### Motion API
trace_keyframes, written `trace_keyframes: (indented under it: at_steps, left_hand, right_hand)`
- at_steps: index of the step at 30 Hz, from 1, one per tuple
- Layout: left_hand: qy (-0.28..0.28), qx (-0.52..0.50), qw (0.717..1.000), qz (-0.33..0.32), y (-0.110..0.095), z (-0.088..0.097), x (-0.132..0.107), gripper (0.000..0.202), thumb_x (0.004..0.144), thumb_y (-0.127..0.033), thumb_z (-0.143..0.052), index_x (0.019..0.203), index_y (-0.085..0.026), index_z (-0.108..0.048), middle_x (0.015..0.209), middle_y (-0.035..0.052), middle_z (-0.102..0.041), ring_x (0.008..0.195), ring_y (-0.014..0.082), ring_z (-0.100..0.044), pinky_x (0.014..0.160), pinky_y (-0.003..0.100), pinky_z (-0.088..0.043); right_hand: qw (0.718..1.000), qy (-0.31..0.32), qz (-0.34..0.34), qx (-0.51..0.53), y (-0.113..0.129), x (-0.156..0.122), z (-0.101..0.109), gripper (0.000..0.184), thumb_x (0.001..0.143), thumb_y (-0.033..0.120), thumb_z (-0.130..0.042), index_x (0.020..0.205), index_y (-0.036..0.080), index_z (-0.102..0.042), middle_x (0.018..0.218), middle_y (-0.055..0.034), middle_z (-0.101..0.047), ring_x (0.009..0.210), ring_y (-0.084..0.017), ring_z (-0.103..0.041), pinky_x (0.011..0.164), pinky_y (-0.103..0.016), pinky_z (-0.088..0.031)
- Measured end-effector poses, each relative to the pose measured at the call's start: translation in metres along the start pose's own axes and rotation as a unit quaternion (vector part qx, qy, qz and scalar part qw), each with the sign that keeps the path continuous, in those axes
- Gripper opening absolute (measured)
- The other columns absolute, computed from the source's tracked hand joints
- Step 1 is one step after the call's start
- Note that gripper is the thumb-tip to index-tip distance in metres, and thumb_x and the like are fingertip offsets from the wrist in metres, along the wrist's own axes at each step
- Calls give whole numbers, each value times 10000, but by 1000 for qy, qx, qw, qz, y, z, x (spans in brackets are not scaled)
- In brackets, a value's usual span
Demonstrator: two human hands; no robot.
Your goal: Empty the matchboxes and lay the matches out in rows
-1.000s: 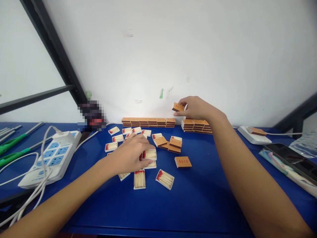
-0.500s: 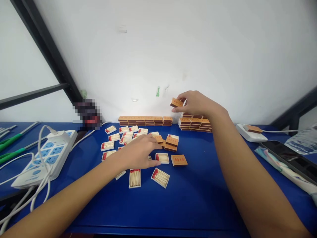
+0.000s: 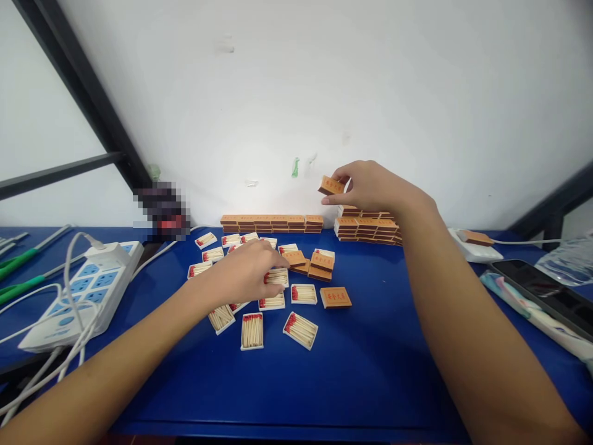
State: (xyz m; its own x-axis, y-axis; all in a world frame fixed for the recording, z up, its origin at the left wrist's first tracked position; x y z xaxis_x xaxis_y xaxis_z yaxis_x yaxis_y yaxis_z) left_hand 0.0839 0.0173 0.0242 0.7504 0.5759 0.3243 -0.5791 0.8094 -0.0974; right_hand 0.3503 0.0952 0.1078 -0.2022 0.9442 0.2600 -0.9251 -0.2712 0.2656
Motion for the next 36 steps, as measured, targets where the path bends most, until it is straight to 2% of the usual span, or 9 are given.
trace_keyframes:
  at_steps: [3, 6, 10, 14, 18, 23, 27, 32, 36]
  left_hand:
    - [84, -3, 996, -17, -6, -8, 15, 168, 830, -176, -804, 988, -235, -793, 900, 47, -759, 899, 254, -687, 725, 358, -504]
    - [106, -22, 993, -48, -9, -19, 26, 177, 851, -141, -811, 1009, -213, -774, 972, 50, -777, 975, 256, -683, 790, 372, -497]
    - [90, -34, 992, -81, -6, -29, 29, 76, 907, -134, -777, 943, -196, -753, 997, 42, -792, 987, 241, -686, 856, 396, -495]
    - [70, -47, 995, -60, -3, -23, 25, 157, 939, -120, -731, 1055, -210, -785, 1080, 52, -805, 1009, 239, -698, 871, 391, -517]
    - [72, -72, 993, -54, -2, -18, 20, 210, 997, -165, -668, 1145, -243, -796, 1139, 51, -792, 1052, 236, -681, 881, 387, -527]
    - [37, -41, 995, -77, -3, -31, 18, 206, 1021, -186, -629, 1059, -242, -823, 1248, 84, -714, 1082, 246, -633, 925, 423, -510]
    - [13, -20, 996, -90, -7, -39, 21, 255, 1030, -153, -586, 957, -223, -820, 1200, 86, -705, 1065, 235, -613, 883, 387, -497]
    - [14, 15, 996, -87, -12, -39, 22, 293, 1025, -118, -574, 846, -193, -793, 1067, 83, -716, 973, 223, -593, 820, 373, -465]
    - [13, 1, 997, -78, -12, -36, 20, 209, 1029, -186, -607, 941, -193, -796, 1050, 88, -712, 986, 235, -579, 838, 383, -466]
  right_hand:
    - [1000, 3, 3, -1, 2, -1, 0, 404, 818, 616, -810, 899, 231, -720, 829, -69, -688, 745, -243, -618, 640, -392, -443]
    - [1000, 9, 8, -6, 3, -1, -1, 413, 819, 616, -810, 904, 223, -718, 830, -65, -686, 746, -232, -613, 632, -373, -434]
    - [1000, 14, 1, -6, 4, 0, 0, 422, 817, 616, -814, 929, 219, -724, 840, -62, -678, 766, -232, -610, 639, -356, -419]
    - [1000, 19, -5, -10, 6, -1, -1, 404, 821, 593, -817, 915, 212, -720, 826, -59, -667, 748, -222, -593, 631, -351, -400]
    - [1000, 28, -10, -11, 7, 0, -6, 364, 846, 544, -805, 912, 200, -711, 827, -55, -669, 710, -192, -569, 627, -347, -391]
    - [999, 29, -8, -25, 7, 2, -10, 352, 855, 524, -797, 914, 190, -702, 834, -58, -675, 701, -180, -560, 623, -341, -381]
    - [999, 28, 0, -32, 8, 3, -12, 349, 857, 517, -794, 924, 188, -697, 847, -60, -685, 704, -177, -561, 621, -336, -375]
    - [999, 31, -2, -41, 9, 3, -13, 348, 859, 518, -791, 902, 189, -685, 827, -59, -675, 699, -181, -551, 618, -339, -366]
    - [999, 32, 0, -39, 9, 3, -13, 355, 858, 530, -788, 905, 194, -684, 823, -56, -668, 699, -182, -548, 625, -342, -365]
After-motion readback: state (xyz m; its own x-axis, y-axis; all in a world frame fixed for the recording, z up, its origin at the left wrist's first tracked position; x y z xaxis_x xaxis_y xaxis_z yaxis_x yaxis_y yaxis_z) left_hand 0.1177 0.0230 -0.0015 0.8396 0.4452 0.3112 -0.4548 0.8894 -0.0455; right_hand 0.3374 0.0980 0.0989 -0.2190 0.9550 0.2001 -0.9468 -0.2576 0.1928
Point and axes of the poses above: each hand's wrist, its own x-axis towards the middle knuckle, its own z-axis out of the back of the hand, y = z × x, the point moved 3 cm from there along x, towards the middle knuckle
